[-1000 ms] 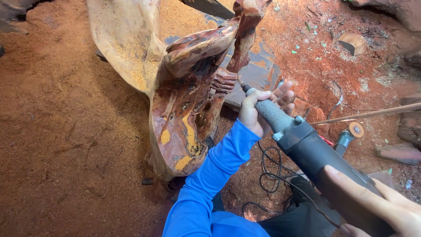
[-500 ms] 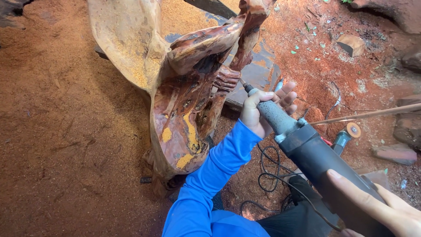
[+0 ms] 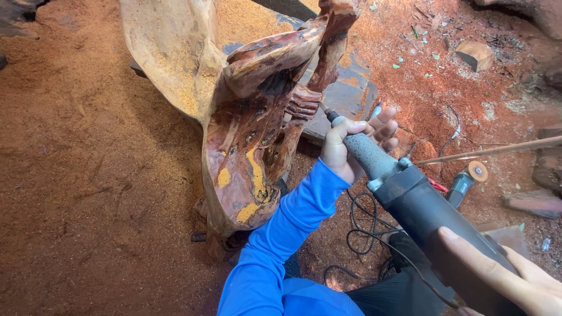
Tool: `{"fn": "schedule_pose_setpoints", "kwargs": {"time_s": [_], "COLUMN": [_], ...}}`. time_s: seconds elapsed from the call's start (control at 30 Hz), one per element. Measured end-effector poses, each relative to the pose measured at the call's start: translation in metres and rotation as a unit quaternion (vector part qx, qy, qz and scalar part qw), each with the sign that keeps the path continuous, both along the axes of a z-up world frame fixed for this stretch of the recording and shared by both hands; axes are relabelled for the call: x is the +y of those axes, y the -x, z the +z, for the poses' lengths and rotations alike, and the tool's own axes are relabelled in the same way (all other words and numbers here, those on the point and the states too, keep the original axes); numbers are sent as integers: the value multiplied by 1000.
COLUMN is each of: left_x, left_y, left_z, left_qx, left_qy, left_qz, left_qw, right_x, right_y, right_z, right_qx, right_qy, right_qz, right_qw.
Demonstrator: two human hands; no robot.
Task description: Using a power carving tool to shape and detail a large wooden sculpture.
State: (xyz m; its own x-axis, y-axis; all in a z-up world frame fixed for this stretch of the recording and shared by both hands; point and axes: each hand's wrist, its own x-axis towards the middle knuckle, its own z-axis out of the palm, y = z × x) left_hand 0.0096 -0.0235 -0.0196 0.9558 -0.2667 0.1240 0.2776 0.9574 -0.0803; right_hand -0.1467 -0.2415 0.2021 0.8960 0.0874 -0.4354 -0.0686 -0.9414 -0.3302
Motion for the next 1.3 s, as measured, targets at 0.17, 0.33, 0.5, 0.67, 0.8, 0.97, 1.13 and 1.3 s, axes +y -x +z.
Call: {"fn": "schedule_pose_setpoints", "kwargs": {"time_s": [0.17, 0.33, 0.5, 0.67, 0.8, 0.97, 1.13, 1.3], "left_x": [1, 5, 6, -7, -4, 14, 22, 18], "left_y": [1, 2, 16, 14, 0, -5, -2, 0], "left_z": [1, 2, 20, -8, -32, -40, -36, -29], "left_qx": [-32, -49, 7, -32, -9, -4, 78, 81], "left_qy": [20, 16, -39, -22, -36, -47, -119, -109], "left_qz": [-13, -42, 21, -17, -53, -66, 9, 2], "left_qw": [999, 998, 999, 999, 998, 997, 990, 991], "right_x": [2, -15, -39, -38, -13, -24, -20, -17], "right_y": [3, 1, 12, 10, 1, -7, -12, -3], "right_z": [-1, -14, -38, -40, -32, -65, -69, -62], "right_qx": [10, -13, -80, -35, -87, -15, 58, 29], "right_qy": [-28, -29, -64, -86, -83, 42, 132, 143], "right_qz": [-41, 11, 75, -25, 59, 84, 140, 110], "right_qw": [999, 999, 992, 995, 991, 996, 980, 983]}}
